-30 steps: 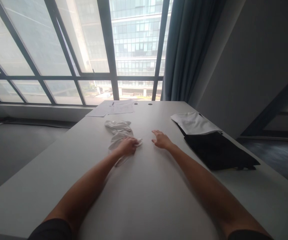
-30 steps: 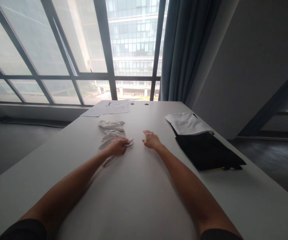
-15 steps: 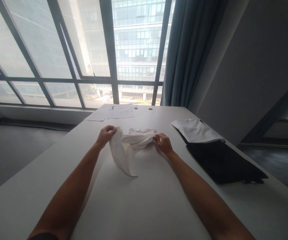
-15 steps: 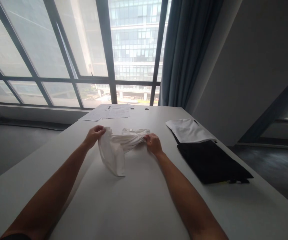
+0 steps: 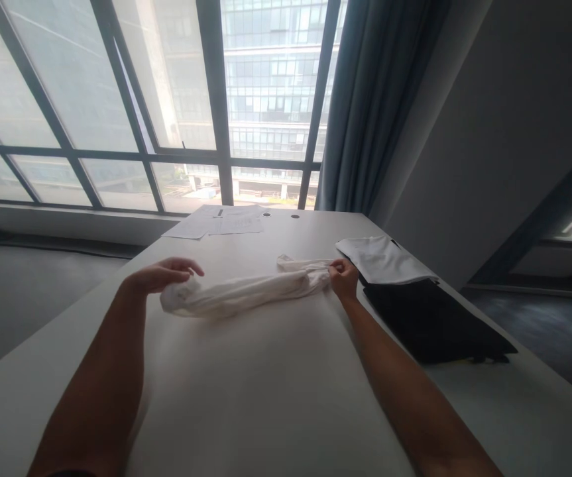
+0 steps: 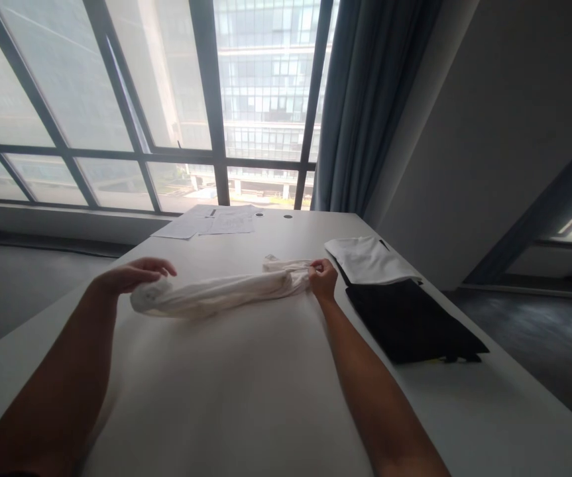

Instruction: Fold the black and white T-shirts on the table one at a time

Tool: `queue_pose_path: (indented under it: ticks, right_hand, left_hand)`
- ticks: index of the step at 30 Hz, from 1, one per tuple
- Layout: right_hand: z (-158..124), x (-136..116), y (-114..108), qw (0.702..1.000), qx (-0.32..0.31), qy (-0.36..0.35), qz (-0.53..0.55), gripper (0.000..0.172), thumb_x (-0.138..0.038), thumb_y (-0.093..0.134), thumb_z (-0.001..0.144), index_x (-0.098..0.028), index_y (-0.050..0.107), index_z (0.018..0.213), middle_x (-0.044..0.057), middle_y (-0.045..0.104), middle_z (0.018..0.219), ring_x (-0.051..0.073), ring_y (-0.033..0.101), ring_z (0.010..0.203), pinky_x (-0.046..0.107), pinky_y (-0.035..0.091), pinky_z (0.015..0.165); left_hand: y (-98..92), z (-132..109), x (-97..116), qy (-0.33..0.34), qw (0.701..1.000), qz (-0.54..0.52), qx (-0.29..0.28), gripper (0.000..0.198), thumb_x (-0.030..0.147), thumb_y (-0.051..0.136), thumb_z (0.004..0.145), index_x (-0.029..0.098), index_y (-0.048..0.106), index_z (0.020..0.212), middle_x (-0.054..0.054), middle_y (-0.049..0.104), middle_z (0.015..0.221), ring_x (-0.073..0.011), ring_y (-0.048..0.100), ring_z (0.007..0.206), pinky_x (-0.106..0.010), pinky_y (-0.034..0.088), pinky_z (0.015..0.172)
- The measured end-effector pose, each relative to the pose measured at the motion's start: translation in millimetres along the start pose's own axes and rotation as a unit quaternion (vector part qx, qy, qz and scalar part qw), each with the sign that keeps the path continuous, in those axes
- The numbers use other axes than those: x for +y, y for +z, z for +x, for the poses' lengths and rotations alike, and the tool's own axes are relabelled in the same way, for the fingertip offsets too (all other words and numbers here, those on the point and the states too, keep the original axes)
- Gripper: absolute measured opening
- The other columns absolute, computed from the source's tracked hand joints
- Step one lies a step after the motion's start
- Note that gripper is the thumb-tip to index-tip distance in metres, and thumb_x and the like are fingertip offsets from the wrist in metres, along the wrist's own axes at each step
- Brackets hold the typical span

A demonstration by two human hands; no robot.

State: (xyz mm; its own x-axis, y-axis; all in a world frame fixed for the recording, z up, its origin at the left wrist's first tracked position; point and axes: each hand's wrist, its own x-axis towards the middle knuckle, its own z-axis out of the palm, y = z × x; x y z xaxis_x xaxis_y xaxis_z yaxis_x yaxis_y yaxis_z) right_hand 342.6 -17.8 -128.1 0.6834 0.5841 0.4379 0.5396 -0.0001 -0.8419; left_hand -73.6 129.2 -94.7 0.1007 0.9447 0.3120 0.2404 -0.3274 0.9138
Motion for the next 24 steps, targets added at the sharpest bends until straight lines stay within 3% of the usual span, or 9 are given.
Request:
queue_pose_path:
  ticks: [5, 7, 10, 11, 13, 16, 17, 20, 24]
  right_hand:
    - [0, -15, 1, 0.989, -0.089, 0.05, 0.107, 0.027, -0.033, 0.061, 0.076, -0.016, 0.068, 0.096, 0.008, 0.072, 0.076, 0.026, 0.069, 0.077, 0.042, 0.054, 0.083]
    - [-9, -35, 7, 0.967, -0.199, 0.027, 0.157, 0.039, -0.036, 0.067, 0.074, -0.016, 0.07, 0.107, 0.007, 0.075, 0.083, 0.025, 0.072, 0.084, 0.043, 0.054, 0.088]
    - [-24, -68, 13, 0.835, -0.497, -0.035, 0.233, 0.055, -0.04, 0.076, 0.071, -0.018, 0.069, 0.121, 0.009, 0.076, 0.103, 0.027, 0.07, 0.101, 0.045, 0.052, 0.096]
    - [-27, -74, 14, 0.798, -0.55, -0.048, 0.243, 0.057, -0.043, 0.075, 0.073, -0.019, 0.068, 0.125, 0.009, 0.075, 0.108, 0.028, 0.069, 0.104, 0.046, 0.052, 0.097]
    - [-27, -73, 15, 0.818, -0.526, -0.055, 0.227, 0.055, -0.047, 0.068, 0.081, -0.02, 0.066, 0.128, 0.011, 0.073, 0.115, 0.028, 0.068, 0.108, 0.047, 0.051, 0.098]
    - [-15, -38, 12, 0.955, -0.289, -0.049, 0.041, 0.045, -0.04, 0.06, 0.088, -0.019, 0.067, 0.128, 0.013, 0.07, 0.123, 0.028, 0.062, 0.118, 0.047, 0.044, 0.106]
    - [-10, -22, 10, 0.972, -0.219, -0.053, -0.063, 0.046, -0.036, 0.062, 0.086, -0.019, 0.066, 0.128, 0.014, 0.067, 0.128, 0.03, 0.058, 0.124, 0.048, 0.04, 0.11]
    - [2, 17, 4, 0.94, -0.175, -0.033, -0.291, 0.051, -0.033, 0.067, 0.082, -0.017, 0.064, 0.13, 0.016, 0.065, 0.131, 0.032, 0.055, 0.127, 0.046, 0.036, 0.11]
    - [5, 28, 4, 0.924, -0.215, -0.002, -0.316, 0.023, -0.023, 0.061, 0.084, -0.021, 0.074, 0.103, 0.009, 0.074, 0.105, 0.024, 0.066, 0.106, 0.03, 0.045, 0.092]
  left_hand:
    - [47.3, -9, 15, 0.029, 0.969, 0.037, -0.243, 0.064, 0.076, 0.065, 0.069, 0.016, 0.072, 0.089, -0.01, 0.072, 0.076, -0.0194, 0.064, 0.06, -0.033, 0.05, 0.062]
    - [79.8, -9, 26, 0.007, 0.95, 0.04, -0.309, 0.069, 0.076, 0.068, 0.067, 0.016, 0.07, 0.1, -0.011, 0.074, 0.091, -0.0216, 0.069, 0.073, -0.031, 0.052, 0.066]
    - [130.9, -21, 36, -0.066, 0.92, -0.029, -0.386, 0.067, 0.072, 0.057, 0.082, 0.018, 0.062, 0.122, -0.012, 0.072, 0.111, -0.0234, 0.07, 0.086, -0.03, 0.053, 0.066]
    - [144.9, -25, 37, -0.082, 0.912, -0.049, -0.4, 0.062, 0.065, 0.059, 0.083, 0.018, 0.062, 0.123, -0.011, 0.072, 0.11, -0.0233, 0.07, 0.086, -0.03, 0.053, 0.067]
    - [163.0, -33, 36, -0.103, 0.914, -0.059, -0.389, 0.05, 0.046, 0.071, 0.076, 0.017, 0.065, 0.117, -0.008, 0.073, 0.098, -0.0215, 0.068, 0.08, -0.029, 0.052, 0.066]
    - [161.9, -32, 33, -0.128, 0.923, -0.022, -0.363, 0.043, 0.019, 0.073, 0.057, 0.015, 0.068, 0.1, 0.001, 0.066, 0.068, -0.0147, 0.059, 0.059, -0.023, 0.044, 0.055]
    - [155.4, -28, 32, -0.137, 0.916, -0.021, -0.377, 0.04, 0.017, 0.071, 0.054, 0.015, 0.068, 0.094, 0.003, 0.062, 0.062, -0.0127, 0.055, 0.054, -0.022, 0.041, 0.051]
    - [128.8, -12, 34, -0.135, 0.893, -0.07, -0.423, 0.031, 0.018, 0.066, 0.049, 0.015, 0.064, 0.08, 0.004, 0.059, 0.058, -0.0106, 0.052, 0.049, -0.02, 0.037, 0.047]
    - [100.8, 8, 38, -0.111, 0.933, -0.11, -0.323, 0.022, 0.02, 0.064, 0.045, 0.015, 0.058, 0.066, 0.003, 0.056, 0.054, -0.0099, 0.049, 0.047, -0.019, 0.035, 0.045]
